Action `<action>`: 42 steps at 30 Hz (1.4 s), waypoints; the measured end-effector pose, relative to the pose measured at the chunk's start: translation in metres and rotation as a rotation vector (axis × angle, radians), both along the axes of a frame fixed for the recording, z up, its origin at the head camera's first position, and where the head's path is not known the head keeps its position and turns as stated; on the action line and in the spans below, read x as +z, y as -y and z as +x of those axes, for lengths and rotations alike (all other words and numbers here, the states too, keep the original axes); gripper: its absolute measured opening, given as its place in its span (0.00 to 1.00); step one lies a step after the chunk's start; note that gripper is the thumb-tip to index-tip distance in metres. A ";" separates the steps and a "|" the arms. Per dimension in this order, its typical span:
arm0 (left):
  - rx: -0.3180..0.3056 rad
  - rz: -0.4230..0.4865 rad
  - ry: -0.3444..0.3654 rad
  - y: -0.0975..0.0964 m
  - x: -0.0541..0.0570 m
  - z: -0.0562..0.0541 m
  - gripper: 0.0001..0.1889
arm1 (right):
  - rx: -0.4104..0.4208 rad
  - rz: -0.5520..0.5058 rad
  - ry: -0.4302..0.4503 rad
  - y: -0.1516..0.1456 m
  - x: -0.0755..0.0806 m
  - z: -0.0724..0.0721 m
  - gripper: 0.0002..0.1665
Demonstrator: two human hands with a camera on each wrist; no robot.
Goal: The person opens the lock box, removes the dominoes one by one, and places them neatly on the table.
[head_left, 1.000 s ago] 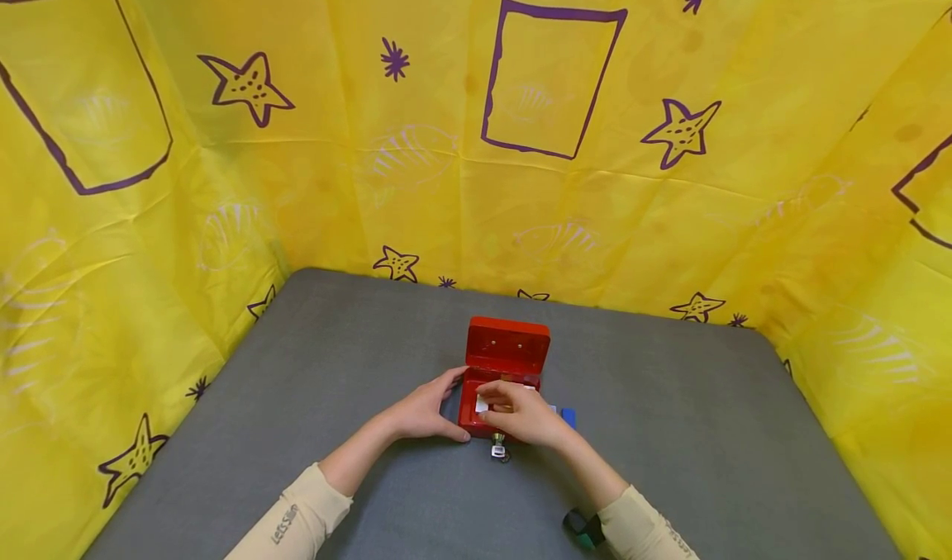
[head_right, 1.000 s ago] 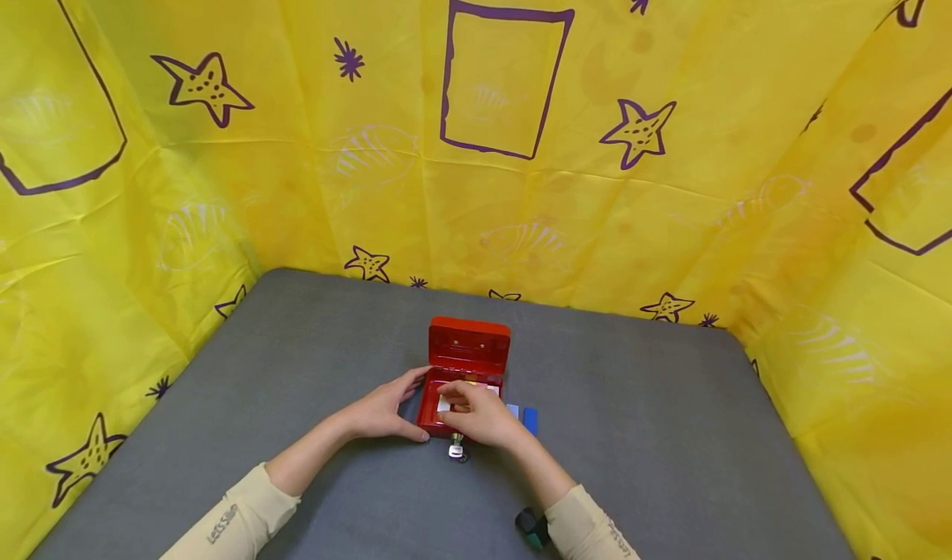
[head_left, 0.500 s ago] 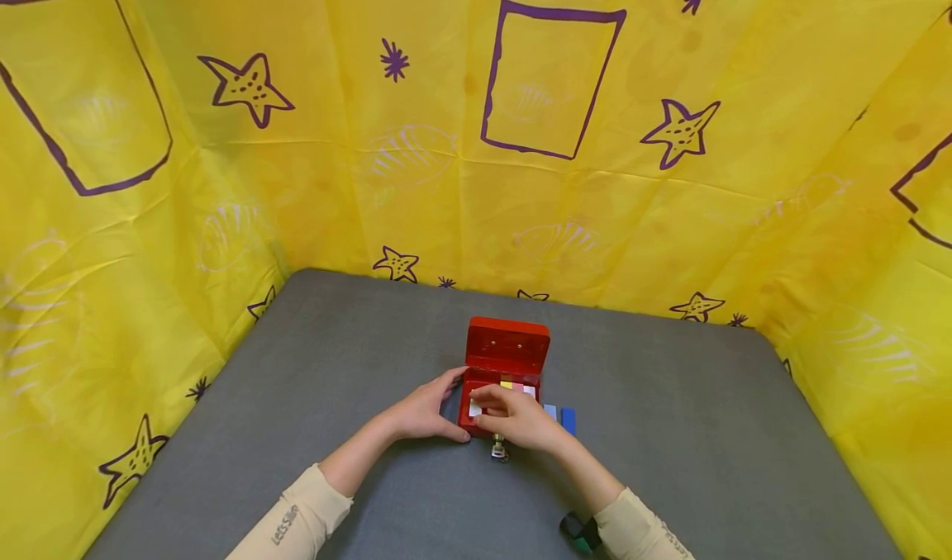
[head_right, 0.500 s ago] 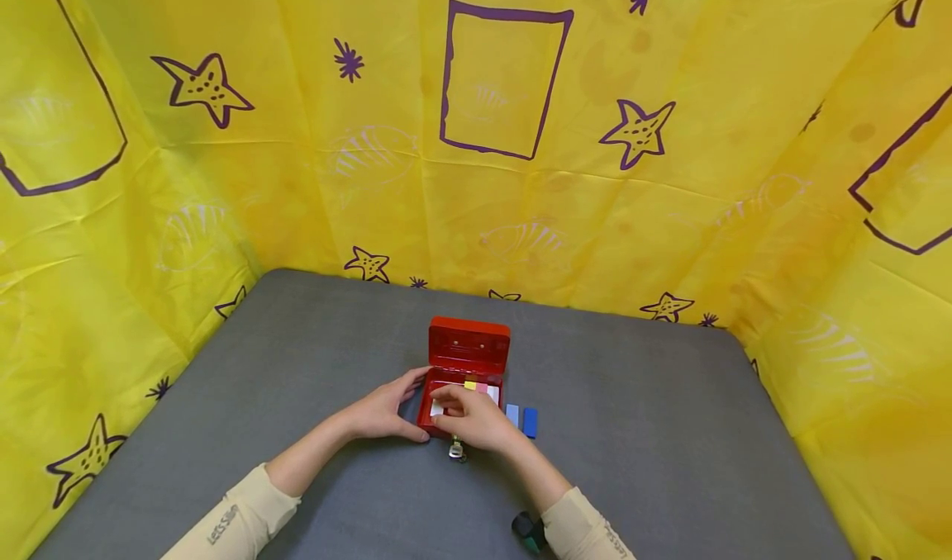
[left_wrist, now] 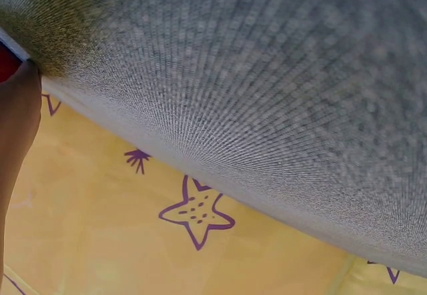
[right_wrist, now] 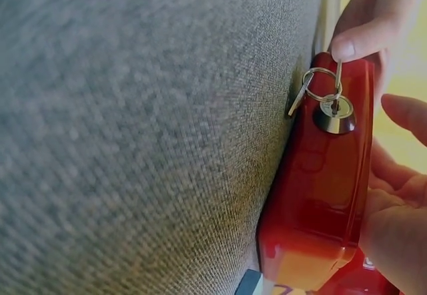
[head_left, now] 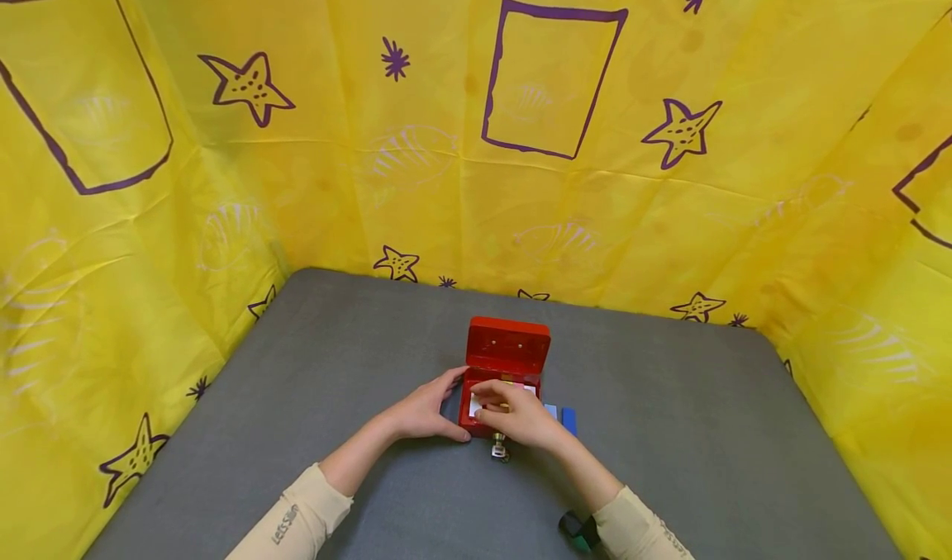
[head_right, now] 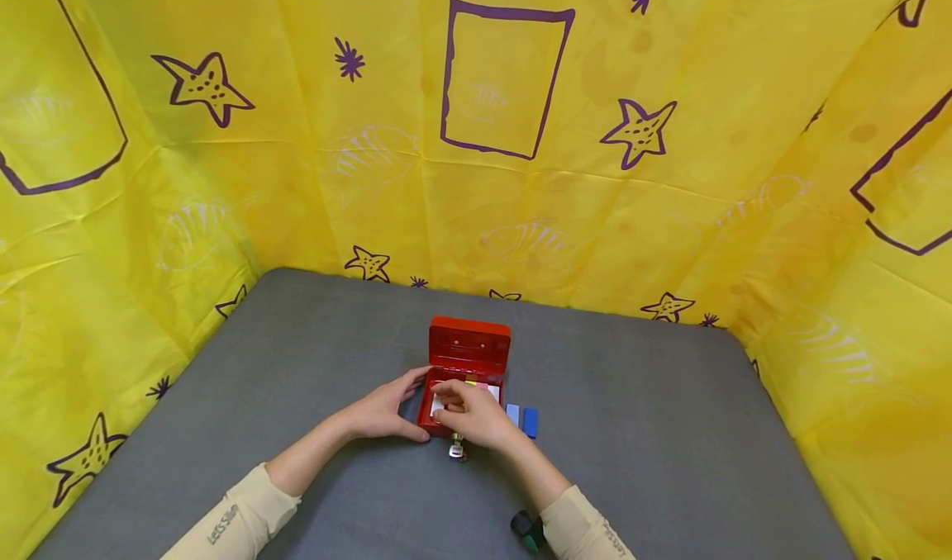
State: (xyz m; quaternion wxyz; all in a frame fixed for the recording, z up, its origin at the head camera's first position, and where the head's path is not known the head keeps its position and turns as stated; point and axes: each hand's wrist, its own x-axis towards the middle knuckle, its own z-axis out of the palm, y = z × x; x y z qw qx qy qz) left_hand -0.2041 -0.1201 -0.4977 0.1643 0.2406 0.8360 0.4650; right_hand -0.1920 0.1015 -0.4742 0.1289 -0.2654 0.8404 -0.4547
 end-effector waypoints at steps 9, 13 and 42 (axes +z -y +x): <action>0.004 -0.021 0.004 0.000 -0.001 -0.001 0.53 | -0.039 0.017 -0.034 0.000 -0.001 -0.003 0.22; 0.007 -0.027 0.006 0.000 -0.001 -0.001 0.53 | -0.041 0.025 -0.074 0.001 -0.001 -0.005 0.22; 0.012 -0.015 0.016 0.000 0.001 0.001 0.53 | -0.024 0.139 -0.155 0.007 -0.006 -0.013 0.25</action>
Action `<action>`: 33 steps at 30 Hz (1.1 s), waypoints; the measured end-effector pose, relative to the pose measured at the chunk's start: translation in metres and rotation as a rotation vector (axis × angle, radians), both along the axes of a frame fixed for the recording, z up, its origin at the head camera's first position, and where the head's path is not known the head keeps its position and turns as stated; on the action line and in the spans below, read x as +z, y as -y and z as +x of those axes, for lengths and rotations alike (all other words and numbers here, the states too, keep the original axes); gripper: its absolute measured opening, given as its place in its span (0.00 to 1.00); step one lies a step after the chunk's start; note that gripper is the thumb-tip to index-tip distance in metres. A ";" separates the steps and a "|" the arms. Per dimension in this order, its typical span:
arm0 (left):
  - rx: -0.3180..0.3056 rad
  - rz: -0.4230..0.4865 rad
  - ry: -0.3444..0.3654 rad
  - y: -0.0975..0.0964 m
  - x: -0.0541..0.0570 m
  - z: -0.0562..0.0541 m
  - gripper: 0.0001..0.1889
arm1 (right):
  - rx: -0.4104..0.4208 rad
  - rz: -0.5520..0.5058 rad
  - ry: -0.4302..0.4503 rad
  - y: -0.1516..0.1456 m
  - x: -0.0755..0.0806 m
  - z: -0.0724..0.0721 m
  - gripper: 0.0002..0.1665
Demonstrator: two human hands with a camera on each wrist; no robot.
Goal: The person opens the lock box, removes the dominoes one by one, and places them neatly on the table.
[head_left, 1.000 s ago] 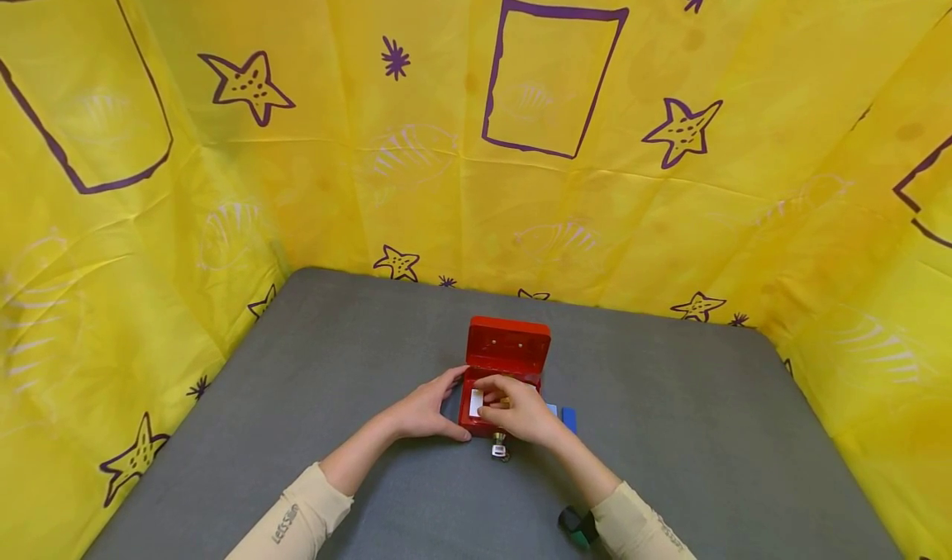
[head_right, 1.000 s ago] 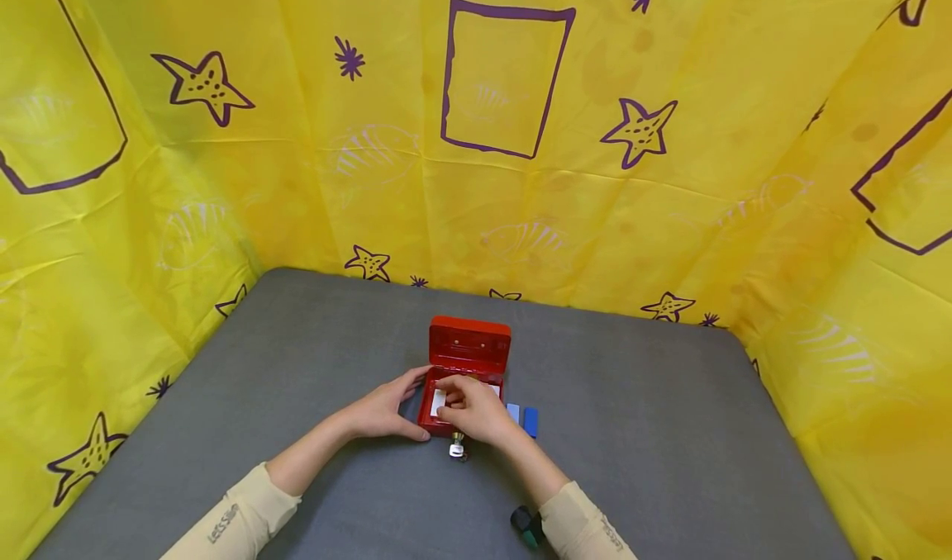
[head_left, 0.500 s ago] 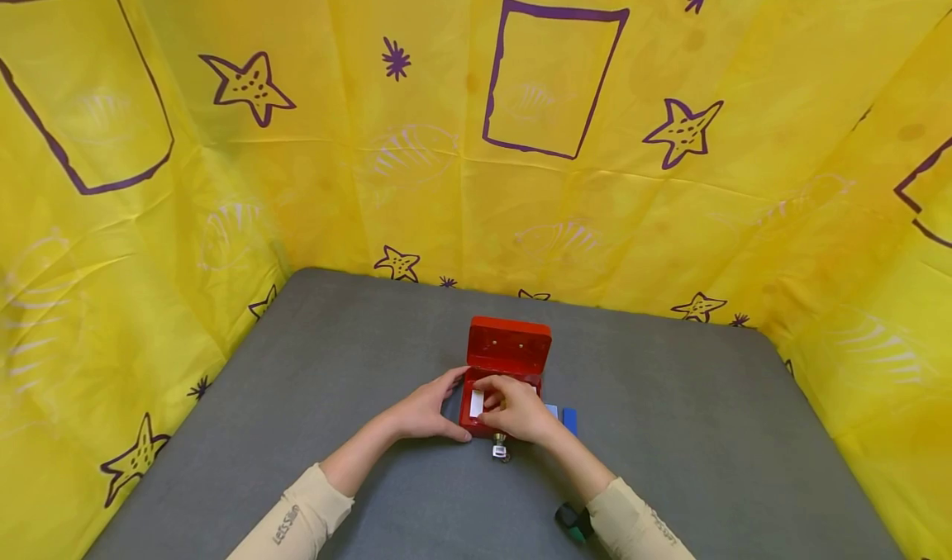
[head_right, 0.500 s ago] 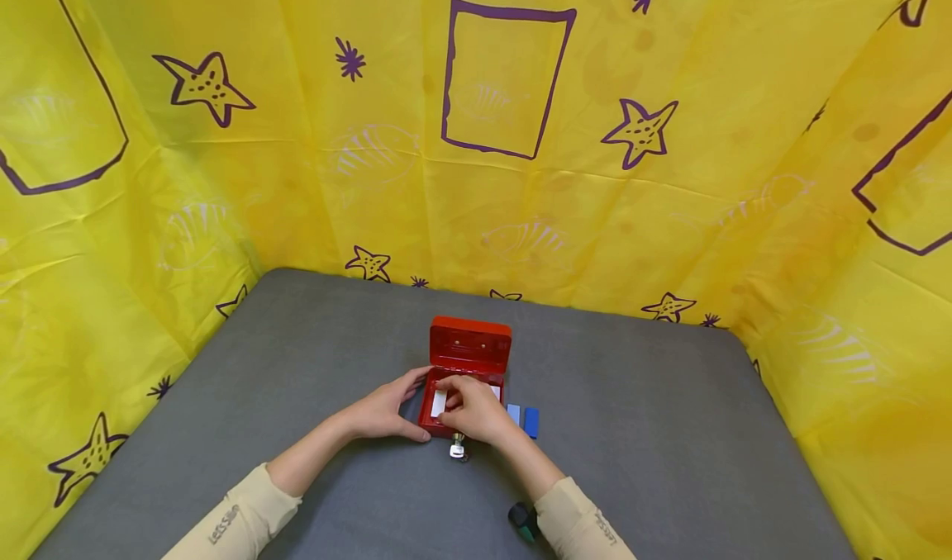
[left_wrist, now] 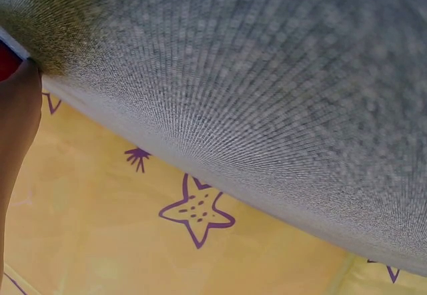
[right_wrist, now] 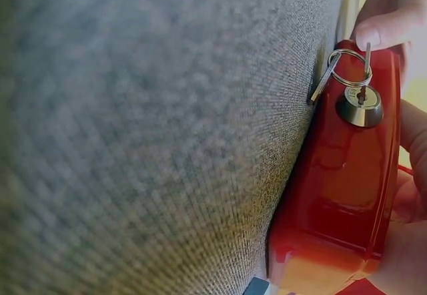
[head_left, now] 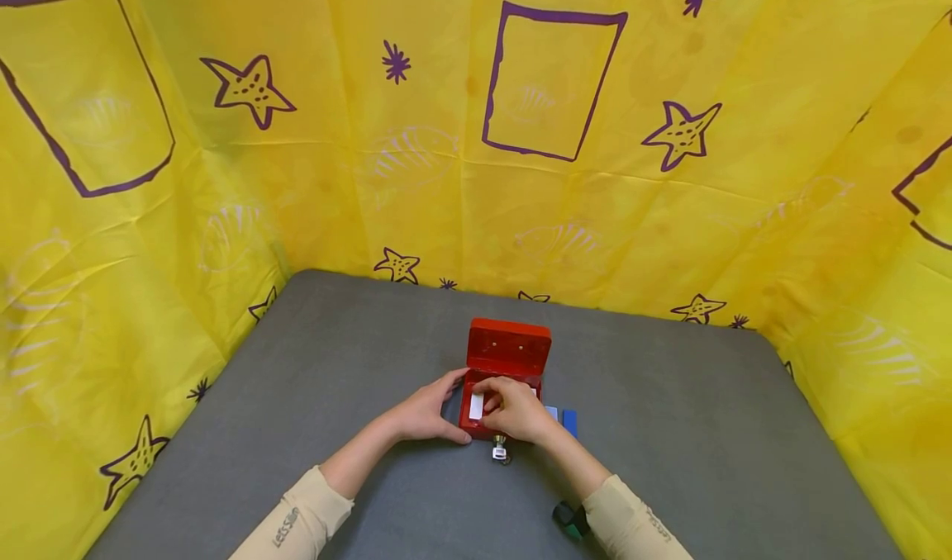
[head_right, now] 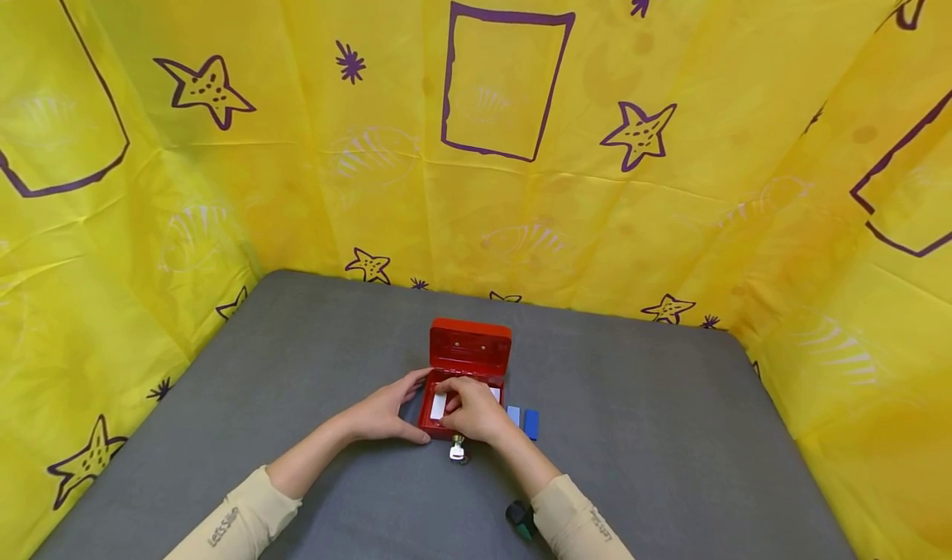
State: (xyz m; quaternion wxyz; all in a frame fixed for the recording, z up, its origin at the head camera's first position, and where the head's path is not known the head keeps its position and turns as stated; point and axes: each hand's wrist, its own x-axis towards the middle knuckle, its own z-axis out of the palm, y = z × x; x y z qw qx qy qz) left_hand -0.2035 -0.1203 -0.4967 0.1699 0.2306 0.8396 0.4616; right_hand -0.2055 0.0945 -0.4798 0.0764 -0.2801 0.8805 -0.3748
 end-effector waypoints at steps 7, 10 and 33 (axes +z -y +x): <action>0.000 0.002 -0.002 0.000 -0.002 0.000 0.53 | 0.001 0.006 -0.004 0.000 -0.001 0.000 0.24; -0.003 0.002 -0.006 0.000 -0.002 0.000 0.53 | 0.000 0.005 -0.010 0.000 -0.002 0.000 0.24; 0.000 -0.001 -0.011 0.000 -0.001 0.000 0.53 | -0.004 0.021 -0.070 0.003 -0.007 -0.002 0.24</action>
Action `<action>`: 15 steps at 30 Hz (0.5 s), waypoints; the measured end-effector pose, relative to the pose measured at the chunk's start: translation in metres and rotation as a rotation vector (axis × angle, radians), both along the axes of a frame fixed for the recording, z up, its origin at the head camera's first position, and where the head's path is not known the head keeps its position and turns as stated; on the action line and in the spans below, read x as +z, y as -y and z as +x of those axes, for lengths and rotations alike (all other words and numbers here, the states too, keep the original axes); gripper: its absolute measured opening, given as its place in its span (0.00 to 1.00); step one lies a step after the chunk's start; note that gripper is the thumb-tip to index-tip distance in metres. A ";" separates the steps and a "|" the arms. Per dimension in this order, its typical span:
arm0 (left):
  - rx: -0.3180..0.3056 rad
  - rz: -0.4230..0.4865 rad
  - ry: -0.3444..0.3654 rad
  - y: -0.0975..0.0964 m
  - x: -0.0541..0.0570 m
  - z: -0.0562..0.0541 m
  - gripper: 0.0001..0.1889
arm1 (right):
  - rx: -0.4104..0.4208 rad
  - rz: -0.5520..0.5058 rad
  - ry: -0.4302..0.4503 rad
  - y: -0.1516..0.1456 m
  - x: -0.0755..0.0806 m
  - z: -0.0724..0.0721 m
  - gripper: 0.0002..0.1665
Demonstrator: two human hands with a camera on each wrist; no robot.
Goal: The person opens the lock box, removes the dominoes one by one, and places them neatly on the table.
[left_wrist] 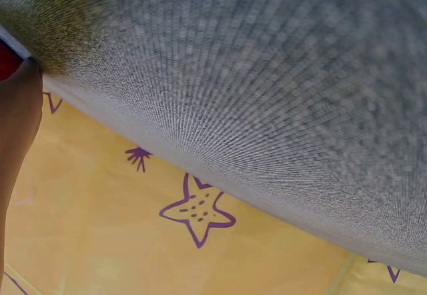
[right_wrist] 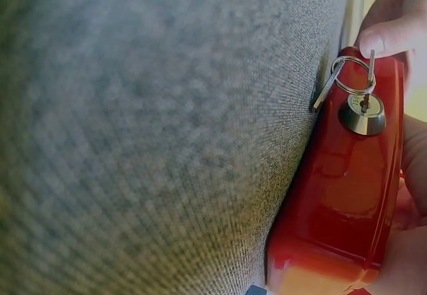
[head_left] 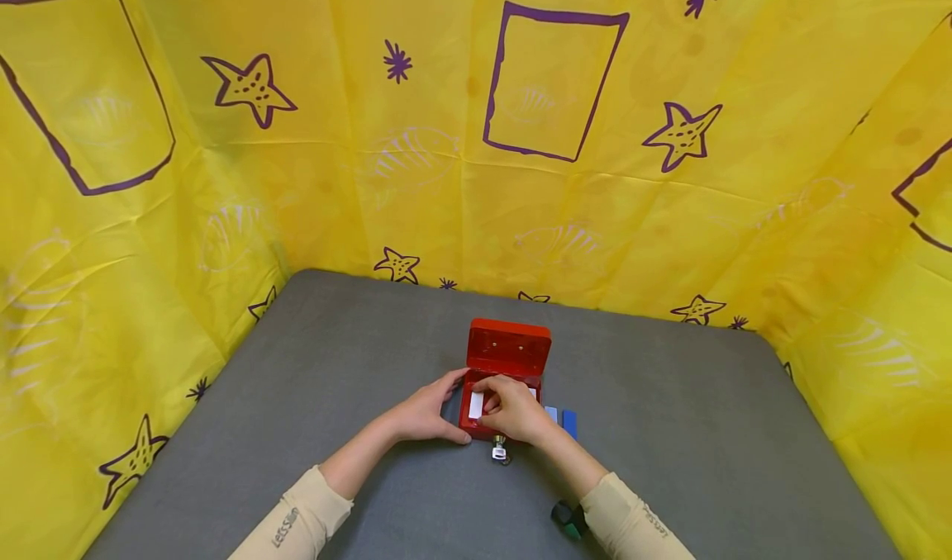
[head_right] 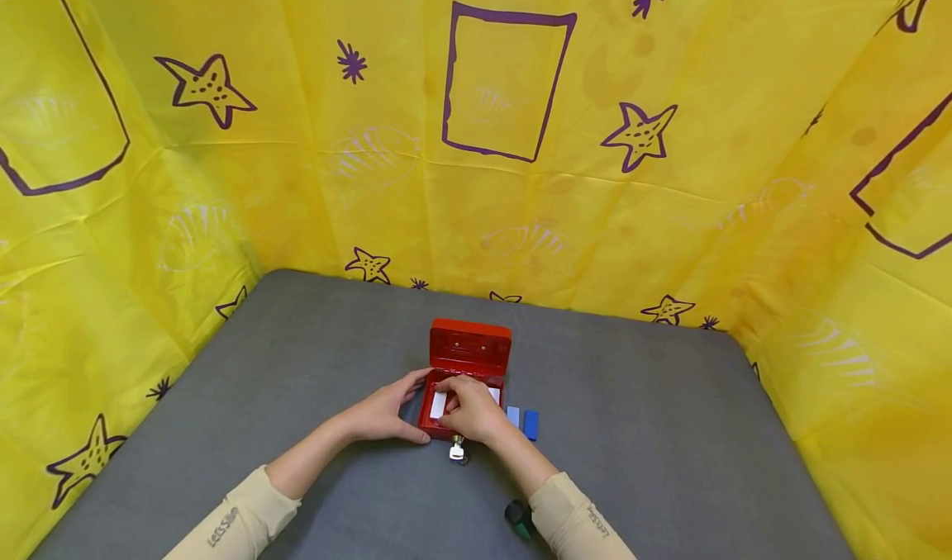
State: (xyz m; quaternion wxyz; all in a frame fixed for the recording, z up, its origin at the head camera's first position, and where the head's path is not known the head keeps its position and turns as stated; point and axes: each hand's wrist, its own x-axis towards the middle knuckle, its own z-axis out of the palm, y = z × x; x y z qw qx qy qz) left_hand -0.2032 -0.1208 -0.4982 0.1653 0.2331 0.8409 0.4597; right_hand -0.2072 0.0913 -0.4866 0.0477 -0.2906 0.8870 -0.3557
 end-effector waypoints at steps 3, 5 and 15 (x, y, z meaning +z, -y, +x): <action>-0.001 -0.002 0.000 0.000 0.000 0.000 0.53 | -0.005 0.005 -0.001 0.000 0.000 0.000 0.24; -0.003 -0.001 0.000 0.000 0.000 0.000 0.52 | -0.006 0.008 -0.004 -0.001 0.000 0.000 0.24; 0.005 -0.009 0.001 -0.001 0.000 0.000 0.52 | -0.003 -0.017 -0.003 -0.003 0.000 0.002 0.24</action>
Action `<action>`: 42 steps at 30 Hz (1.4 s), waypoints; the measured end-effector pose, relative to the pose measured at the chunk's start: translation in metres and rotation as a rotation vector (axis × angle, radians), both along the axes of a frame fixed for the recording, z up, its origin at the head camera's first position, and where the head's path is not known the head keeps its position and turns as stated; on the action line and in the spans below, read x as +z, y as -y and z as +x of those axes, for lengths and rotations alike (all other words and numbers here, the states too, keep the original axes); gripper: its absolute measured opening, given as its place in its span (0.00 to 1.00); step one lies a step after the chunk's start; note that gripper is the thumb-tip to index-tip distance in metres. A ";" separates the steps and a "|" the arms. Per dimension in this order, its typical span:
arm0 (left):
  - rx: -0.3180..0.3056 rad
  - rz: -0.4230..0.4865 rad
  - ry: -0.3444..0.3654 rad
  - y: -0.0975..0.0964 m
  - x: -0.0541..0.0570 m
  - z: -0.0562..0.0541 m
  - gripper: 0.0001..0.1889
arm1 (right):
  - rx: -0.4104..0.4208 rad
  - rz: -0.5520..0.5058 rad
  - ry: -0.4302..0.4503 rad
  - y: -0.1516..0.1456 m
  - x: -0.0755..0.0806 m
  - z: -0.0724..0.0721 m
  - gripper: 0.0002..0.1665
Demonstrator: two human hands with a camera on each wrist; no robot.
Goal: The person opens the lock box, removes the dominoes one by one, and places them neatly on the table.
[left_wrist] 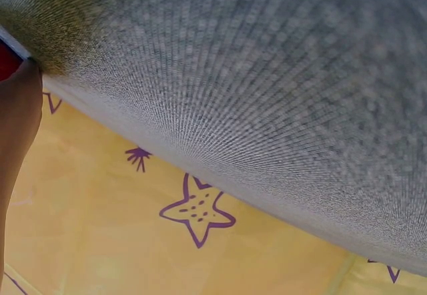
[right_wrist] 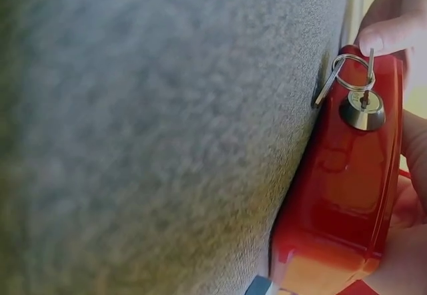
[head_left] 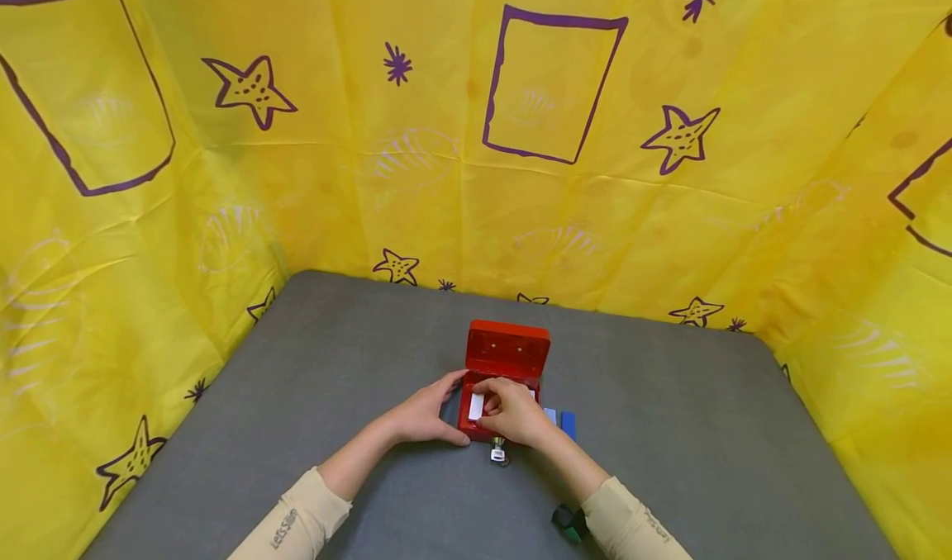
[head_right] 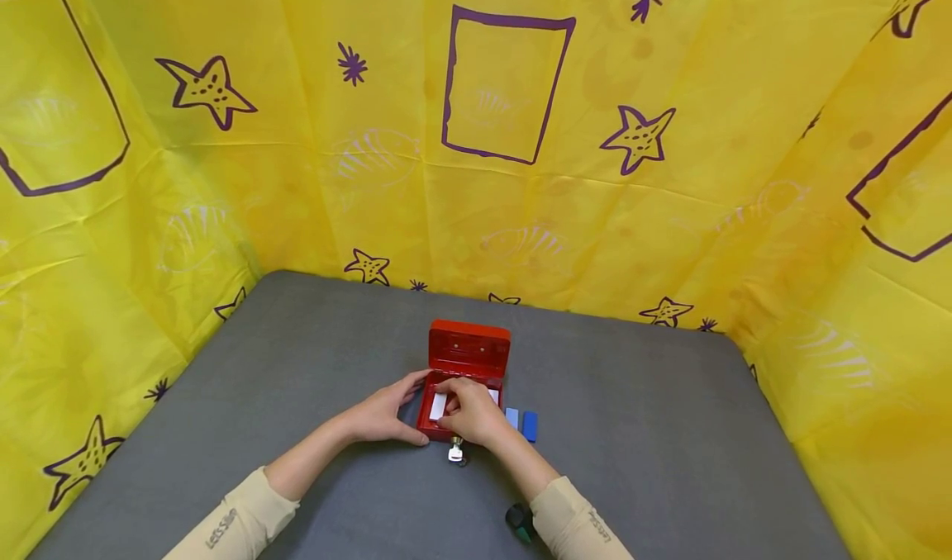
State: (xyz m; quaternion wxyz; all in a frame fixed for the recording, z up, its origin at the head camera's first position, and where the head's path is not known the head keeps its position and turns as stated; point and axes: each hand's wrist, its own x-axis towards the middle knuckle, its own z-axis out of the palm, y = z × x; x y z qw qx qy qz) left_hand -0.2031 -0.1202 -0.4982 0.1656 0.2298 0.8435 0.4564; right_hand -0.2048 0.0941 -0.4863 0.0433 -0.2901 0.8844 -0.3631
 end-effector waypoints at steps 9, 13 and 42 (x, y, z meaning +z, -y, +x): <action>0.000 0.006 -0.001 0.001 -0.001 0.002 0.52 | -0.032 -0.048 0.051 -0.007 0.002 0.003 0.24; 0.006 0.003 0.008 0.001 -0.001 0.003 0.52 | -0.060 -0.077 0.085 -0.011 0.005 0.005 0.24; 0.006 0.015 0.012 -0.002 0.001 0.002 0.52 | -0.174 -0.294 0.221 -0.044 0.007 0.018 0.27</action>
